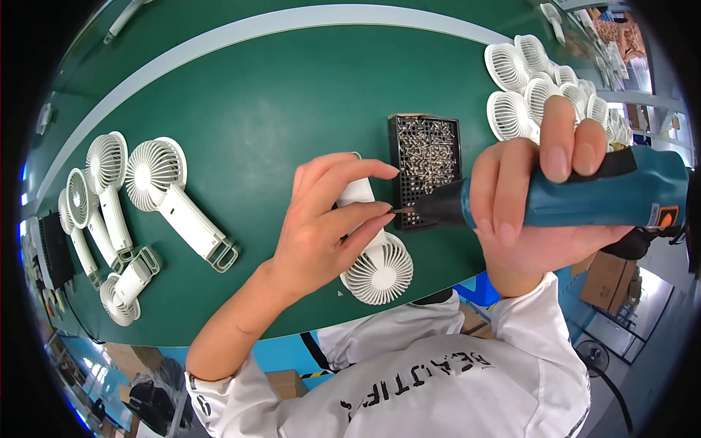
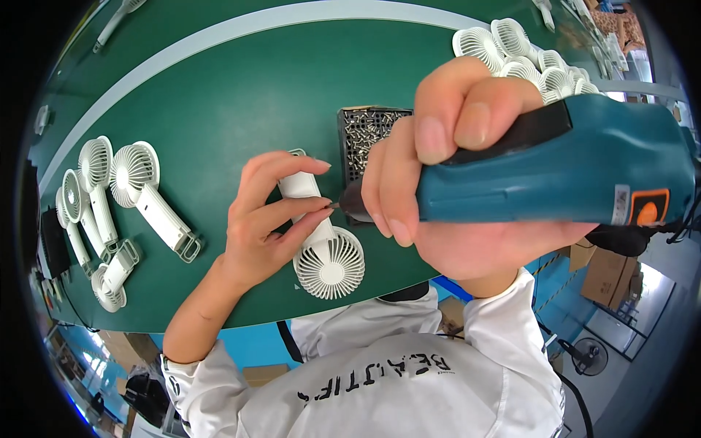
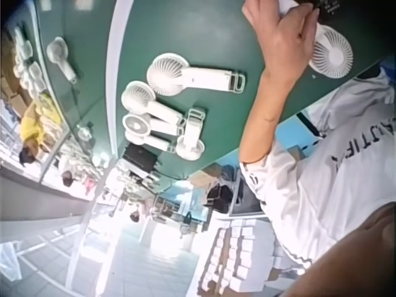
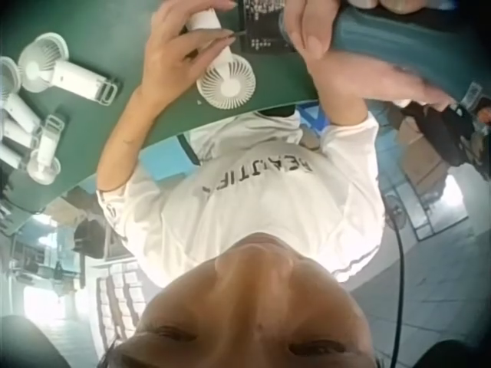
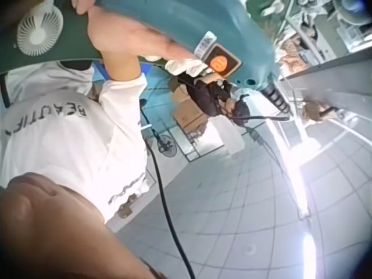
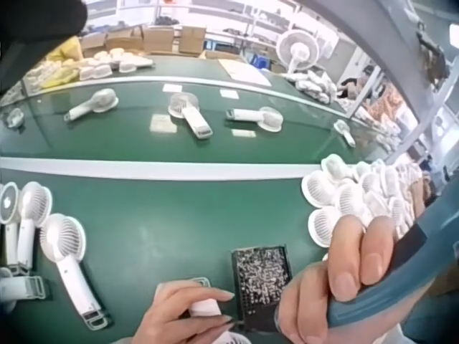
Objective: Assembling small portable fans on a production line using an electric screwdriver.
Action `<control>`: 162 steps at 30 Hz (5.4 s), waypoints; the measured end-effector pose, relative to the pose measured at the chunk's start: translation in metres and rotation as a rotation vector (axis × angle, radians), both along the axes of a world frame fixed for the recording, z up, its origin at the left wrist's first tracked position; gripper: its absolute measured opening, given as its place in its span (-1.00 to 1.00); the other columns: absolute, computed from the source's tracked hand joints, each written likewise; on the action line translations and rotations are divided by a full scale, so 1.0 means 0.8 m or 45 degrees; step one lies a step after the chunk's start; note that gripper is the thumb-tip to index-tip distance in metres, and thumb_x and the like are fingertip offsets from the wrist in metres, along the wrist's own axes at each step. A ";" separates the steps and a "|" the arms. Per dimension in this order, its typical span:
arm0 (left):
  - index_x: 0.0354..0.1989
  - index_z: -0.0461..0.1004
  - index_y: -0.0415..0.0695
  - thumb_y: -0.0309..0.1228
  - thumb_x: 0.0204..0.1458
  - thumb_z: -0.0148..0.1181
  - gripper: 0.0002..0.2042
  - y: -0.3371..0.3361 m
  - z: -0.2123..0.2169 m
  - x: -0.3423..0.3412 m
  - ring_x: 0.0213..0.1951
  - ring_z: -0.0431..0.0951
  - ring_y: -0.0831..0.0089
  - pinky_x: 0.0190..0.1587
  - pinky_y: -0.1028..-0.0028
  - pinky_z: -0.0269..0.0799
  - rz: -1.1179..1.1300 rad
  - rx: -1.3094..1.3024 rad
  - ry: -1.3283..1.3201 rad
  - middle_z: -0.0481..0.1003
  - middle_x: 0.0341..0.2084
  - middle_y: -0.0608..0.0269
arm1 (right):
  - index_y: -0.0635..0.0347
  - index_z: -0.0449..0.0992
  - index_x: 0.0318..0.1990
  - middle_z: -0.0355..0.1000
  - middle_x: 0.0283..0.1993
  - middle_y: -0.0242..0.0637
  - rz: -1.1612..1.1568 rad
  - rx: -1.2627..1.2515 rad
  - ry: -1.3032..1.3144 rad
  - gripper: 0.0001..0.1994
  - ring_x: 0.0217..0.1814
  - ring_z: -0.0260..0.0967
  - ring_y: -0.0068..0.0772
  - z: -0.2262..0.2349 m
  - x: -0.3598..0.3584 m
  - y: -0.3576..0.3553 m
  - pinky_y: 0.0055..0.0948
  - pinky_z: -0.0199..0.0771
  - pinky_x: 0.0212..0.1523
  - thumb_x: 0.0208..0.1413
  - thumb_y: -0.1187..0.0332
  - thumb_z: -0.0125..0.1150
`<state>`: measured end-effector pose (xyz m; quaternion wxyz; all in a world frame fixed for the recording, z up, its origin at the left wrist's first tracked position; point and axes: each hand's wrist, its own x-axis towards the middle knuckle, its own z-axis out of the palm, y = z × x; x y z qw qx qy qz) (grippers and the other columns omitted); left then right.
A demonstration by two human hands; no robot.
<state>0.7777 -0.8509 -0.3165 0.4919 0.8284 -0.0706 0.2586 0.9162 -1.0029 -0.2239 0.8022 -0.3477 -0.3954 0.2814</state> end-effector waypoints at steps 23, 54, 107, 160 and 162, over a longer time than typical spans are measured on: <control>-0.37 0.56 -0.23 -0.56 -0.26 0.43 -0.78 0.003 -0.002 -0.002 -0.05 0.42 0.22 -0.12 0.32 0.40 0.345 -0.111 0.207 0.44 -0.06 0.19 | 0.22 0.31 -0.05 0.22 -0.09 -0.20 0.116 0.067 -0.285 -0.13 -0.65 0.35 -0.28 -0.025 0.006 0.066 -0.30 0.34 -0.65 -0.11 -0.53 0.01; -0.30 0.55 -0.16 -0.47 -0.38 0.49 -0.64 0.004 0.018 -0.011 0.04 0.36 0.09 0.03 0.19 0.29 0.275 0.028 -0.026 0.41 -0.01 0.10 | 0.13 0.27 -0.16 0.24 -0.13 -0.30 -0.151 0.142 -0.101 -0.50 -0.65 0.29 -0.43 0.020 -0.016 0.012 -0.44 0.24 -0.69 0.20 -0.20 -0.06; -0.43 0.58 -0.22 -0.53 -0.30 0.45 -0.79 0.009 -0.001 -0.014 -0.11 0.43 0.27 -0.22 0.37 0.38 0.441 -0.063 0.150 0.44 -0.04 0.26 | 0.22 0.30 -0.09 0.22 -0.12 -0.20 0.080 0.077 -0.240 -0.15 -0.69 0.32 -0.34 -0.020 -0.010 0.079 -0.34 0.32 -0.71 -0.07 -0.53 -0.07; 0.08 0.41 0.01 -0.50 0.08 -0.03 -0.64 -0.015 0.025 0.544 0.17 0.34 0.18 0.17 0.09 0.26 0.146 1.201 -0.251 0.42 0.03 0.11 | 0.26 0.18 -0.34 0.19 -0.35 -0.24 -0.699 0.185 0.467 -0.40 -0.80 0.25 -0.27 -0.011 -0.019 -0.199 -0.31 0.25 -0.85 0.23 -0.25 -0.17; 0.10 0.40 0.04 -0.46 0.11 -0.04 -0.64 -0.027 -0.033 0.599 0.19 0.35 0.20 0.29 0.12 0.16 0.006 1.423 -0.292 0.41 0.05 0.26 | 0.26 0.17 -0.34 0.19 -0.35 -0.24 -0.694 0.177 0.508 -0.42 -0.81 0.24 -0.28 -0.007 -0.016 -0.196 -0.31 0.26 -0.86 0.24 -0.22 -0.14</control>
